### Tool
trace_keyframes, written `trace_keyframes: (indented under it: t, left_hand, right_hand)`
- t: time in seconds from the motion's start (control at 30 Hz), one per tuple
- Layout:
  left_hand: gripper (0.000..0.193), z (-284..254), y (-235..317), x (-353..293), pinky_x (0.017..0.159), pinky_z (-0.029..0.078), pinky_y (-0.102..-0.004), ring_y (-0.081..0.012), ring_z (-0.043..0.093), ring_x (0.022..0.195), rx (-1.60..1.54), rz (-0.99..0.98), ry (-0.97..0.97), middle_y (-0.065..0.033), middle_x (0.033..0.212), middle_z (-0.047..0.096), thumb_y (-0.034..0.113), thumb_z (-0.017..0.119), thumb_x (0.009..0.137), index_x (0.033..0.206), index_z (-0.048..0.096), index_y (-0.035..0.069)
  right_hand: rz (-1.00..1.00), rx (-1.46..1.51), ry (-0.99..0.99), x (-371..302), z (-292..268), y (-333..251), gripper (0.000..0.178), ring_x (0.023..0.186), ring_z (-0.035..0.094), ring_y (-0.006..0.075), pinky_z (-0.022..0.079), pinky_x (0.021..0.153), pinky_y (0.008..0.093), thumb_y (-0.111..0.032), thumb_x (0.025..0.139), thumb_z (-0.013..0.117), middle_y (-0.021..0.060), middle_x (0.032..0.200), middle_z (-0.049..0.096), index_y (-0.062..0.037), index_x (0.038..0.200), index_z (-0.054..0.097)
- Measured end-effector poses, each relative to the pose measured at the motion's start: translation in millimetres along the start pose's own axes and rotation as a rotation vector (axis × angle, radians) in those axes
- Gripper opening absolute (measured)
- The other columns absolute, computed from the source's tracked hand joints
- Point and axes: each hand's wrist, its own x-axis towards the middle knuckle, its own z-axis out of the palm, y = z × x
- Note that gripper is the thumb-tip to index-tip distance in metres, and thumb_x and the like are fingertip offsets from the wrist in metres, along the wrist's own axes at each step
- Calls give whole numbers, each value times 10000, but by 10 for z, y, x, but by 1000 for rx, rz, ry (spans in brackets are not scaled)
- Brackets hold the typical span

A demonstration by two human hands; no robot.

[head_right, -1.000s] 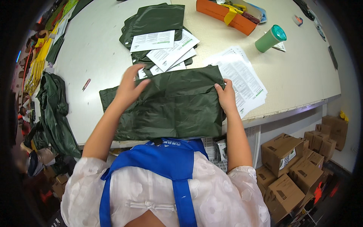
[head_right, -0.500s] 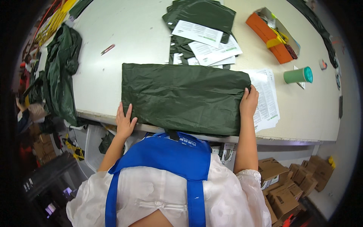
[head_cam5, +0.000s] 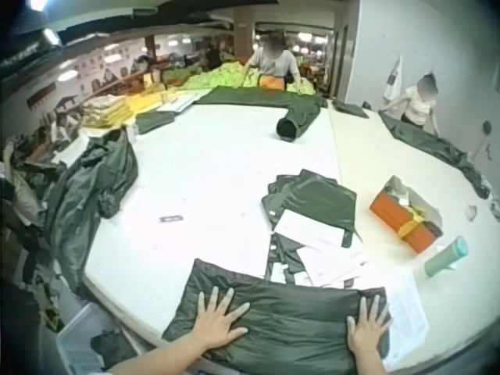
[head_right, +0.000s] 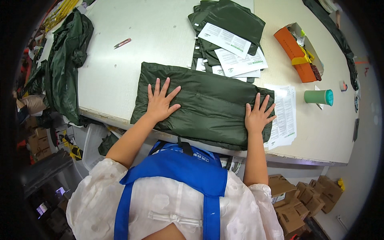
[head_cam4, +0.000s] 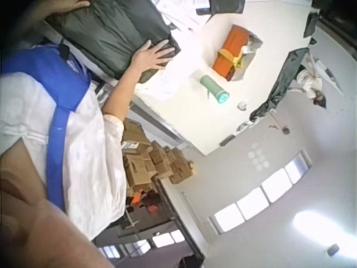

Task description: The person folds a green jacket on a white table. They smooth the fabric, fold the sleeves inward, and fold the body into a compact rectangle. The folded jacket is placed on a stack of similar folded items.

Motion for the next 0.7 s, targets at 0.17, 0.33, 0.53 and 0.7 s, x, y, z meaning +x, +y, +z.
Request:
trace_keyframes:
  t: [0.17,0.33,0.53,0.7]
  left_hand:
    - [691,-324,-358,-225,1044,273,-502,-375,334,1277,-153,-449,225,-216,1417,321,337,658,802,1388,369,113]
    - [649,-357,-938,-329,870,474,-348,-253,586,1007,-1079,-835,-132,-187,1144,573,236,678,819,1319,392,-63]
    - [631,-1376,-244,76,862,498,-341,-211,591,1023,-1632,-598,-164,-164,1119,593,110,672,781,1312,374,-59]
    - [686,-1784,1386,602,787,496,-284,-186,583,893,-1383,46,-454,-148,1134,532,203,682,810,1354,316,1]
  right_hand:
    - [32,-73,-75,67,-349,-128,629,1376,55,476,74,1006,722,-486,933,417,152,1535,95,-230,1472,218]
    - [43,991,-8,-384,-564,-1165,637,1391,136,358,135,1096,482,-398,971,372,188,1518,131,-38,1460,177]
    - [196,1789,-322,-536,-265,-1583,633,1403,168,260,136,1130,350,-429,997,269,146,1521,167,-13,1461,157]
    - [485,2280,-428,-468,-450,-1330,598,1366,270,248,198,1115,354,-431,994,305,141,1497,261,-44,1445,246]
